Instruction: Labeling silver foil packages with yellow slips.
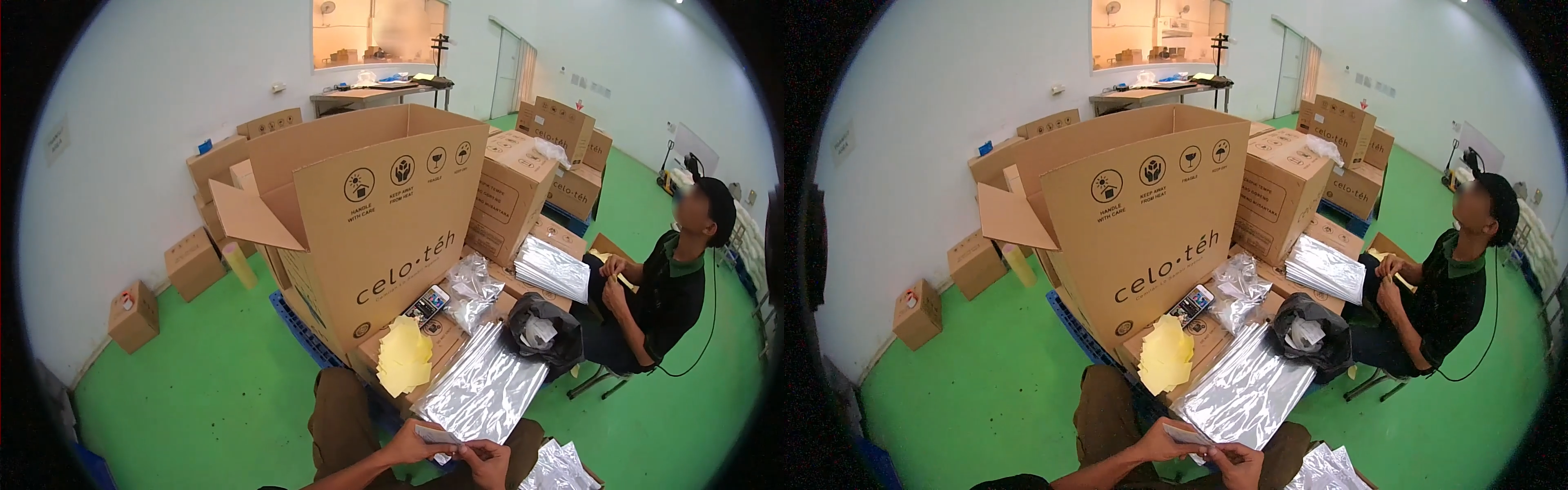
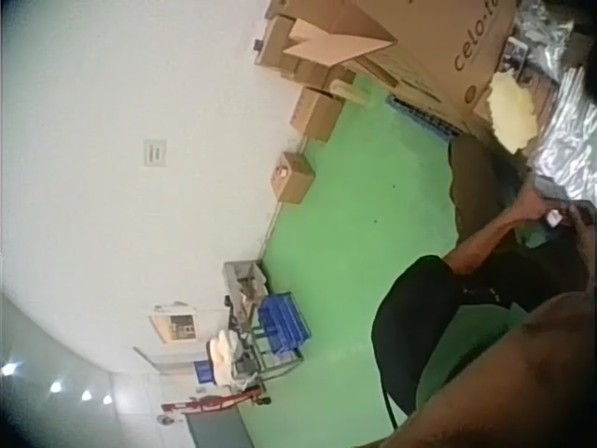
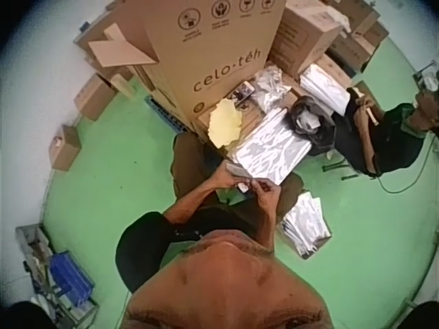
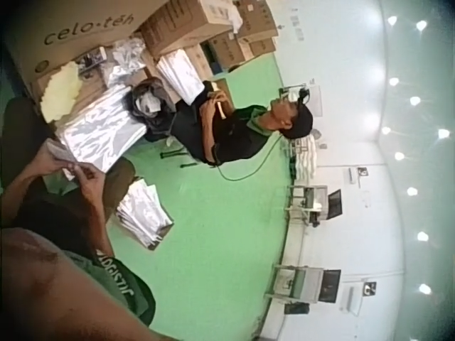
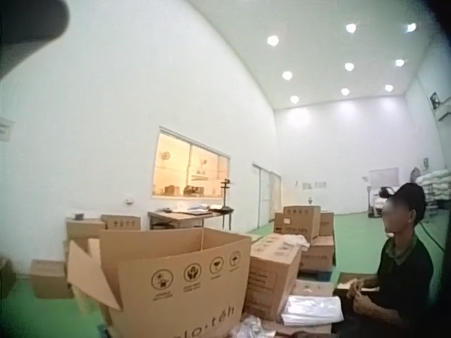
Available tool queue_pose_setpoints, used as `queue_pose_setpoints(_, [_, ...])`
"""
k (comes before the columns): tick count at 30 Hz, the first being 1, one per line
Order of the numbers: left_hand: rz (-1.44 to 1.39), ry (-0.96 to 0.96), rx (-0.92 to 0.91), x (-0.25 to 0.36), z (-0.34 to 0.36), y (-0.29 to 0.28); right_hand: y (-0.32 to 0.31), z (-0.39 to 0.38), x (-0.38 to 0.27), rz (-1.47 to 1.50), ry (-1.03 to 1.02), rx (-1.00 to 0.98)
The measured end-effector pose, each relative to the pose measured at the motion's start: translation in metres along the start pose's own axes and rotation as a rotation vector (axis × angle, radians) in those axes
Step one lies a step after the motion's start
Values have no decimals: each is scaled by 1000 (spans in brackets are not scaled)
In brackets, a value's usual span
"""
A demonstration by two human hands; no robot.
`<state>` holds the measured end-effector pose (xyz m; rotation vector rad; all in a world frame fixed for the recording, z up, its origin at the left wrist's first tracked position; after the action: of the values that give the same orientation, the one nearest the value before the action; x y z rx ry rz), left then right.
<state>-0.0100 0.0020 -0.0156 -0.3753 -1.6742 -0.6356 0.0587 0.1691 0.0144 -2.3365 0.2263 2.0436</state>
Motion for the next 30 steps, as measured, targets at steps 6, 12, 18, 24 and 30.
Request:
queue_pose_setpoints(6, [46,7,8,6,-7,-5,3,-2,7,0,3,-19])
queue_pose_setpoints(12, [-2,63,6,4,-16,-15,16,-5,-2,-130,20,-83])
queue_pose_setpoints(18, [-52,111,34,8,-27,-24,23,0,16,-81,-31,-157])
queue_pose_setpoints(24, [-48,83,-10,1,-33,-28,36,-3,-10,-123,54,-156])
queue_pose_setpoints(30, [-9,37,-254,4,-28,-29,26,-4,-8,-198,55,-163])
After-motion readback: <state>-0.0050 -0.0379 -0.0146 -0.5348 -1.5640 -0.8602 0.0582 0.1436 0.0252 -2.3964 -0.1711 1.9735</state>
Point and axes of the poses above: each hand's wrist, its own z-axis towards the middle knuckle, its own y-axis out of the palm, x = y × z, the point moved 2 cm from there along z, towards the middle knuckle, and after that the axes turned 1 degree about -z, right-handed, at the moved point
